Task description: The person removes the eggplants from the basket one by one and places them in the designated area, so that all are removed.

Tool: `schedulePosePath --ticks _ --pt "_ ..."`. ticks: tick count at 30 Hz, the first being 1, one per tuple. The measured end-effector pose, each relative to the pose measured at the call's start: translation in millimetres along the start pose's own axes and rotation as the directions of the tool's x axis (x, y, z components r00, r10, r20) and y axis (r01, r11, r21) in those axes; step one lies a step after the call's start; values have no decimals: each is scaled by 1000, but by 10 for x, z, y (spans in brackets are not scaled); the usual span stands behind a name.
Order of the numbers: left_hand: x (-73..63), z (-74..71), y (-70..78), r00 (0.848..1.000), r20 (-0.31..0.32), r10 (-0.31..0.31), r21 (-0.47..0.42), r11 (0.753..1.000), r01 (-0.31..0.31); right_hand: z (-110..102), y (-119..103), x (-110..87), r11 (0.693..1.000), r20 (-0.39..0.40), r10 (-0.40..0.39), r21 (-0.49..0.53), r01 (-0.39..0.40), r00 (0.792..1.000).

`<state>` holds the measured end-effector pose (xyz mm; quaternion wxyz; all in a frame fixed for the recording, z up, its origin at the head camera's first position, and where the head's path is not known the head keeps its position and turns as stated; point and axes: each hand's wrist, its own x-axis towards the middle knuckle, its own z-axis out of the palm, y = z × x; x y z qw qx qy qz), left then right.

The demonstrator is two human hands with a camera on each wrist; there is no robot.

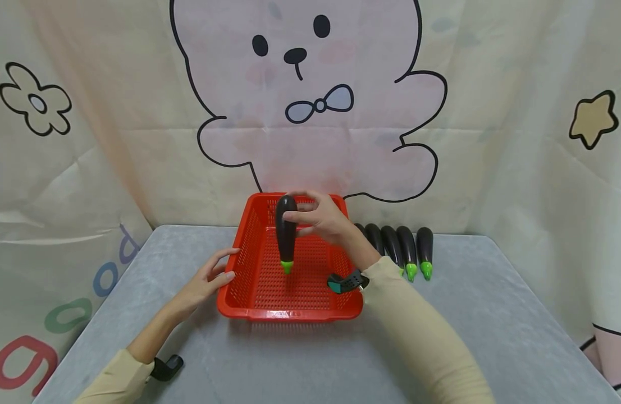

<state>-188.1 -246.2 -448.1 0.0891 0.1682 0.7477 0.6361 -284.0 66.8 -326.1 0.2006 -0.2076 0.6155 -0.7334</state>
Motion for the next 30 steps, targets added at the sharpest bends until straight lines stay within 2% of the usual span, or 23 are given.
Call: schedulePosePath --ticks 11,18,30 --pt "0 2 -13 1000 8 0 -10 1000 0 -264 -54 -195 992 -80 -73 -110 64 994" --pt "4 4 -16 1000 -3 -5 -4 1000 5 -459 -102 -331 985 -127 -92 -156 71 988" --pt "-2 6 -6 1000 -8 -11 1 1000 11 -786 -145 -555 973 -153 -156 -192 126 976"
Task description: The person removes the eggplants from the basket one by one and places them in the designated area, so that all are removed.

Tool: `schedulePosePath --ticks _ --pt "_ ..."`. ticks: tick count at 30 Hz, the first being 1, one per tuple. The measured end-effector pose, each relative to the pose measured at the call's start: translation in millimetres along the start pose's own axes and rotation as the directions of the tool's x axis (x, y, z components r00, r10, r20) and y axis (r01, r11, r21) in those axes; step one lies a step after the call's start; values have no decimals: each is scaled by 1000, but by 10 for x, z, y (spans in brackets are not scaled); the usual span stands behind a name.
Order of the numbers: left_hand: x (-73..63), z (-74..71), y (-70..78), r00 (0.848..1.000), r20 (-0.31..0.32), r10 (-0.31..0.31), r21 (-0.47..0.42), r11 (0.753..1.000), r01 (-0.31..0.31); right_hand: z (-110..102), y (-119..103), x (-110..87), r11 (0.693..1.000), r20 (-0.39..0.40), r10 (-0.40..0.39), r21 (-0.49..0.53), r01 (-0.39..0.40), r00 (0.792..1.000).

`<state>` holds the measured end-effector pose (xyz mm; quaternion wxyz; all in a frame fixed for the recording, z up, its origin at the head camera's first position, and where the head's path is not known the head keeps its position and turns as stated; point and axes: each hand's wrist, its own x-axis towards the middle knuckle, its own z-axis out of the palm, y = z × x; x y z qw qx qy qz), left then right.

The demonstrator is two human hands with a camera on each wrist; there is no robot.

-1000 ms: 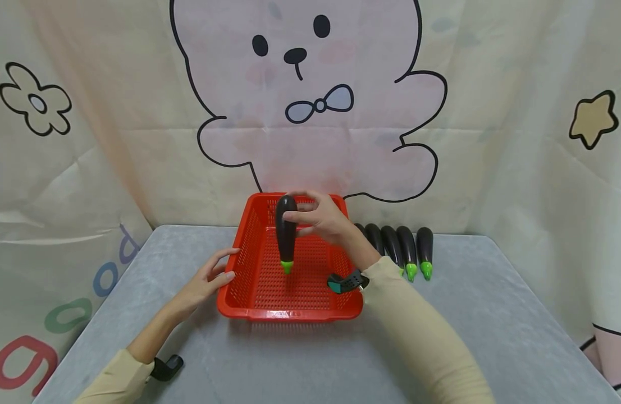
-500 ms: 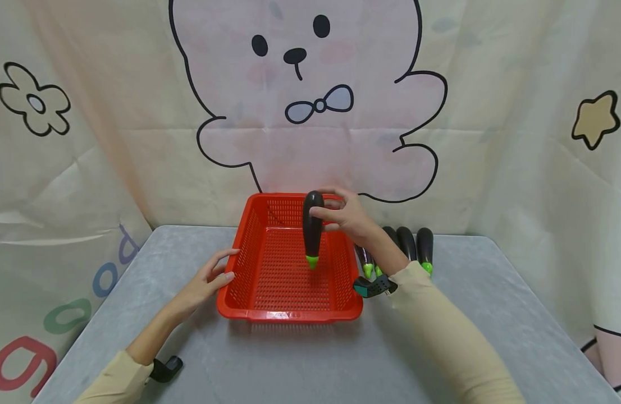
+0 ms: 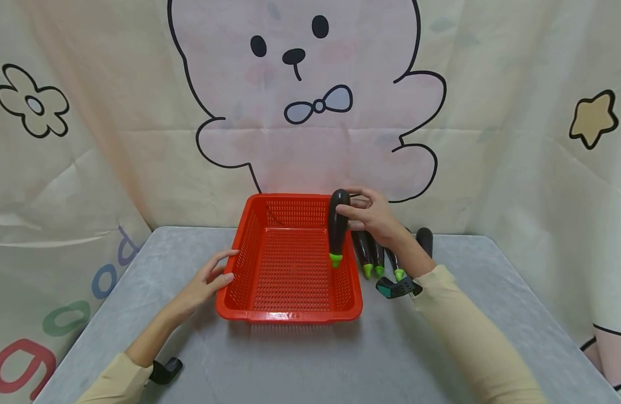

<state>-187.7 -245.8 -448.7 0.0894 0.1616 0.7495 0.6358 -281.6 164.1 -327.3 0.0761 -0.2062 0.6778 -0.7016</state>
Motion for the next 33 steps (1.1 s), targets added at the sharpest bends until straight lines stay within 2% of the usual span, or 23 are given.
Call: schedulePosePath --ticks 5,12,21,33 --pt "-4 1 4 1000 2 0 0 1000 0 -166 -9 -73 1000 -45 -4 2 4 999" --pt "-5 0 4 1000 4 -1 0 1000 1 -397 -134 -155 991 -117 4 134 12 993" --pt "2 1 -9 1000 3 -9 2 1000 9 -702 -271 -236 993 -164 -5 117 24 986" --pt "-2 4 -7 1000 8 -12 -1 1000 12 -1022 -265 -449 997 -202 10 83 7 979"
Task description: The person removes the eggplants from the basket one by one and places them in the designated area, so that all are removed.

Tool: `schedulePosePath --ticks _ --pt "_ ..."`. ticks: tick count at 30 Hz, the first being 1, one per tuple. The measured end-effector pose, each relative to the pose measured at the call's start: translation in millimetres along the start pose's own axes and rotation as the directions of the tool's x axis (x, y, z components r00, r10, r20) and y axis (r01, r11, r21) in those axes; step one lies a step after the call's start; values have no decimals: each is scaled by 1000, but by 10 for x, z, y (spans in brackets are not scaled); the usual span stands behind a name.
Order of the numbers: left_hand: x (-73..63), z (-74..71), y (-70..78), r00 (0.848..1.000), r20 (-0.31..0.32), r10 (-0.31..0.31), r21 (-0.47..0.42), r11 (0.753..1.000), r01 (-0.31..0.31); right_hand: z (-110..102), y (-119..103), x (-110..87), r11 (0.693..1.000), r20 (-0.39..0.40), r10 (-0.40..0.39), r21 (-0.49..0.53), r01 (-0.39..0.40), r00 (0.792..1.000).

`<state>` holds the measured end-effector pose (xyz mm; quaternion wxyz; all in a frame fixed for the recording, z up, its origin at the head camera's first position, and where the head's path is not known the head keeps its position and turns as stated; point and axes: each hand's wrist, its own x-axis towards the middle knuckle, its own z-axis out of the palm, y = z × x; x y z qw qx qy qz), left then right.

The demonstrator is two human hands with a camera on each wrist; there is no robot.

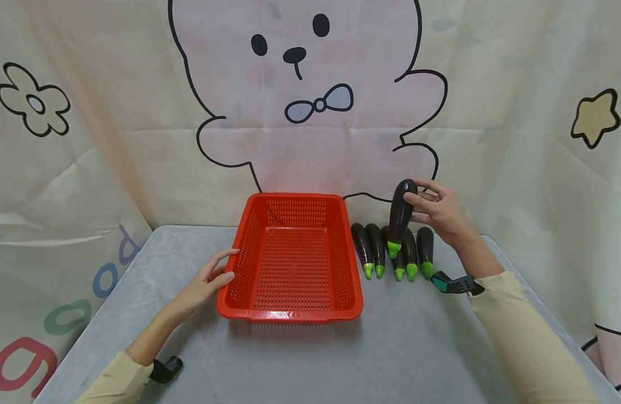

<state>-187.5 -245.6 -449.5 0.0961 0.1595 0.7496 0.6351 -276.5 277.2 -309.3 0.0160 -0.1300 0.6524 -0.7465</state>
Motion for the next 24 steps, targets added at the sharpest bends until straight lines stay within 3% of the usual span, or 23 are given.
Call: schedulePosePath --ticks 8,13,24 --pt "2 -6 18 1000 13 10 0 1000 -10 -323 11 -169 998 -35 15 -66 -18 999" --pt "-1 -4 18 1000 20 13 2 1000 -13 -543 51 -309 991 -65 70 -111 -77 995" --pt "-14 -9 14 1000 11 1 0 1000 -1 -1088 210 -523 943 -116 170 -271 -195 979"
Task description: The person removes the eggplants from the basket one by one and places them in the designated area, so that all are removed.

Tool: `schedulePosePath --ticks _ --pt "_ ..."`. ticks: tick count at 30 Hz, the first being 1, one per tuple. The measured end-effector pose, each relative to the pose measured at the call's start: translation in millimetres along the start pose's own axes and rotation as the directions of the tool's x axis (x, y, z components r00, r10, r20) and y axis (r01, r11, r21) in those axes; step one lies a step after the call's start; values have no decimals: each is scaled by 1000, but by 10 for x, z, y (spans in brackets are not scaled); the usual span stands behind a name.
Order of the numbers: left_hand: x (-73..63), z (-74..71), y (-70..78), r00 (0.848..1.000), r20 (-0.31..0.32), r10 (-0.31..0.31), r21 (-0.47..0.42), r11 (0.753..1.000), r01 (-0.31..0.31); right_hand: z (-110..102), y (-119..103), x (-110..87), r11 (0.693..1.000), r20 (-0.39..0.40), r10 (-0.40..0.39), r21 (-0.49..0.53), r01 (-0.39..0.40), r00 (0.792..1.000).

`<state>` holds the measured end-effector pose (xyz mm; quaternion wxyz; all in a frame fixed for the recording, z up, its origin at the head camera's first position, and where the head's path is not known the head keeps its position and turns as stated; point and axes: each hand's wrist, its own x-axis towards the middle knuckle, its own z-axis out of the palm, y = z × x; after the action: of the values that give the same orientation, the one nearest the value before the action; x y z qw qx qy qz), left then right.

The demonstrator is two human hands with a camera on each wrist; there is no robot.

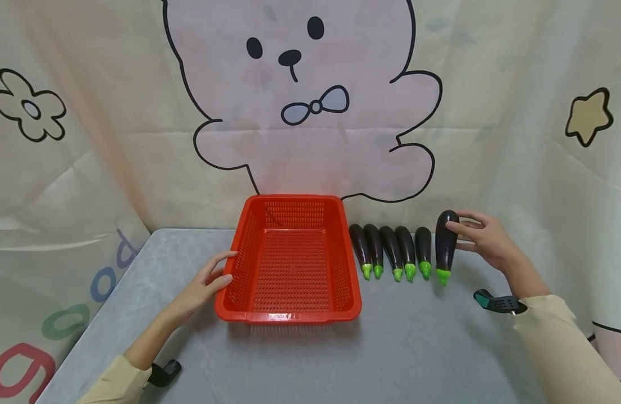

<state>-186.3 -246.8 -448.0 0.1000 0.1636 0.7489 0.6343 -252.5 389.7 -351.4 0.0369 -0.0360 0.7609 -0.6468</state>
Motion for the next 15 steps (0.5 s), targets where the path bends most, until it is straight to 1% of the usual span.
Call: schedulePosePath --ticks 2,5,12,15 --pt "-5 -2 -2 1000 -5 -11 2 1000 11 -73 45 -1 998 7 12 -56 -11 1000" --pt "-4 -3 3 1000 -7 -9 2 1000 9 -167 107 7 993 15 22 -120 -20 1000" --pt "0 -1 8 1000 -1 -18 -7 1000 18 -333 244 37 982 5 61 -180 -59 998" --pt "3 1 17 1000 6 -13 -6 1000 13 -369 284 66 972 -1 72 -225 -71 997"
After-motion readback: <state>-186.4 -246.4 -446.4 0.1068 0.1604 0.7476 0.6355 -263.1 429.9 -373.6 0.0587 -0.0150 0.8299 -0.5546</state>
